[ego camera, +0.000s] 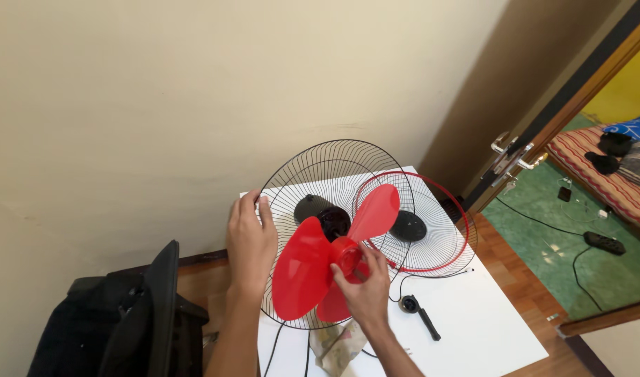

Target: The person disassembles a red electric fan by removing the front grille and fan blades, then reassembles it by reattaching the blades and securing the front grille with a screwdriver. The process is performed on a white table in a room with a bed and mirror visible in the background.

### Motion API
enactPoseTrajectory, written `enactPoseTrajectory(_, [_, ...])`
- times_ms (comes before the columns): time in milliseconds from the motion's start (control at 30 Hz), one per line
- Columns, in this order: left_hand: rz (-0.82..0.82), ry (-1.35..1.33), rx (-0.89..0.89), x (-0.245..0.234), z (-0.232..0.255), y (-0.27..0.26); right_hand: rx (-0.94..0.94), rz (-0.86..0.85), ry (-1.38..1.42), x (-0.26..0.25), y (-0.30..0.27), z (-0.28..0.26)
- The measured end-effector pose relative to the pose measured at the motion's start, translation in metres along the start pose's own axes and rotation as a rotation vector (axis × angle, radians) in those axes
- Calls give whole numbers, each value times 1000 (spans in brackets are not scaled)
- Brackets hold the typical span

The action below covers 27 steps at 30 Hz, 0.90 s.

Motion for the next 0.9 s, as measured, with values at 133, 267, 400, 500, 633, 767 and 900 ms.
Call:
enactPoseTrajectory(133, [30, 18, 6, 8, -10, 2, -55, 110, 14, 3, 1, 2])
enactPoseTrajectory(267, [-29, 167, 18, 18, -18, 4, 7, 29, 333, 8, 1, 23])
enactPoseTrajectory(400, [-10, 158, -6, 22, -21, 3, 50, 24, 725, 5, 0, 55])
enactPoseTrajectory(500, [-6, 178, -29, 20, -18, -2, 258, 24, 723, 6, 0, 86])
enactPoseTrajectory(633, [-95, 248, -121, 22, -7, -8, 304, -11, 661, 4, 2, 107])
enactPoseTrajectory(767, [-114, 316, -99, 19, 7, -15, 247, -35, 668, 2, 6, 100])
enactPoseTrajectory(900, [-87, 302, -59, 17, 10, -21, 256, -42, 753, 1, 11, 81])
Point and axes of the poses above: each hand's wrist, its own y-axis towards the middle knuckle, its own x-axis out of the palm, z = x × y, the point moved 4 cm from there along y, towards the middle knuckle, and after that the axes turned 1 degree about -y, right-handed, at the moved point
